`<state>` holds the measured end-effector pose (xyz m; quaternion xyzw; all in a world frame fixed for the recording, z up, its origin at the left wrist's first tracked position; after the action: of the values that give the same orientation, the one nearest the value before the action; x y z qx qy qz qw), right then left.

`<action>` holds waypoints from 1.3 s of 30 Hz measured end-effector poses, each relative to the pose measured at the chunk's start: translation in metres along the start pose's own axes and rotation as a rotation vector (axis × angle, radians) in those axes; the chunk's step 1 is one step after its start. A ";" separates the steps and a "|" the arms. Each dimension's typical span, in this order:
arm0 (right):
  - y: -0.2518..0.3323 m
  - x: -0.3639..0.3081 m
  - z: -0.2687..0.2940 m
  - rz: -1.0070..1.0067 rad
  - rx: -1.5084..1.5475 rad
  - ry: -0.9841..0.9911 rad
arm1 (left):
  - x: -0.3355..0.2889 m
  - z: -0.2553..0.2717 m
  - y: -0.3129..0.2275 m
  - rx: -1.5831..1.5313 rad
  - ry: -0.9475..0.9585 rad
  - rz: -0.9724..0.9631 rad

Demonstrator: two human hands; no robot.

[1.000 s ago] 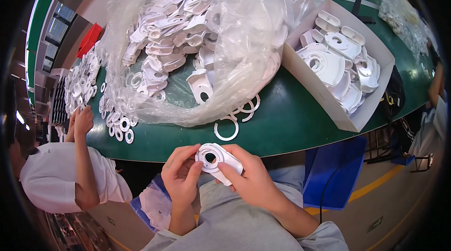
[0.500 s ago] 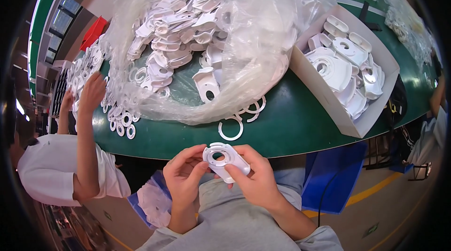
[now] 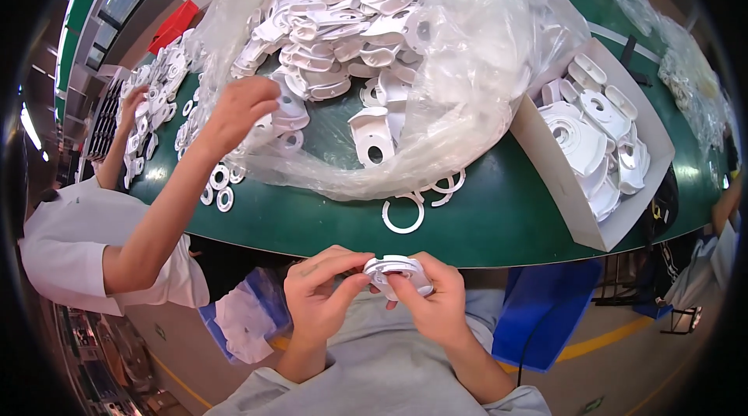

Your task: Assemble small plastic circular parts by pressing components together at a factory workbench.

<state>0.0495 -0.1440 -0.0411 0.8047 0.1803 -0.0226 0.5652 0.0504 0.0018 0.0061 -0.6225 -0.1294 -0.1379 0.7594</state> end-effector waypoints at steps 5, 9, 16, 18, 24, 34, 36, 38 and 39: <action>0.003 -0.001 -0.005 -0.019 0.016 -0.077 | 0.002 0.000 -0.002 0.124 -0.047 -0.020; -0.003 0.000 0.000 -0.042 0.004 -0.066 | 0.003 -0.002 -0.002 0.104 -0.051 -0.006; 0.006 -0.001 0.004 0.027 -0.020 -0.075 | -0.006 -0.004 0.002 0.068 -0.072 -0.024; 0.008 0.000 0.009 0.009 -0.108 -0.118 | -0.002 -0.004 0.002 0.061 -0.043 -0.020; 0.024 0.004 0.002 0.298 -0.317 -0.027 | 0.012 -0.006 -0.012 0.071 0.096 -0.242; 0.010 -0.001 -0.001 0.082 -0.216 -0.057 | 0.002 -0.010 -0.003 0.119 0.007 -0.070; 0.004 0.000 0.002 -0.051 -0.019 -0.059 | 0.006 -0.015 -0.008 0.104 0.076 0.000; 0.008 0.005 0.007 0.010 -0.154 -0.043 | 0.002 -0.017 -0.001 0.132 0.168 0.072; 0.011 0.006 0.007 0.011 -0.154 -0.045 | 0.002 -0.018 0.005 0.035 0.154 0.156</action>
<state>0.0599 -0.1524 -0.0352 0.7592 0.1644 -0.0235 0.6293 0.0545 -0.0147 -0.0007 -0.6049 -0.0240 -0.1234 0.7863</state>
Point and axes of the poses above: each hand's wrist, its own x-axis towards the middle knuckle, its own z-axis out of the back of the hand, y = z × x, the point moved 6 cm from there along x, towards the middle knuckle, and after that the axes turned 8 degrees about -z, right-handed, at the moved point
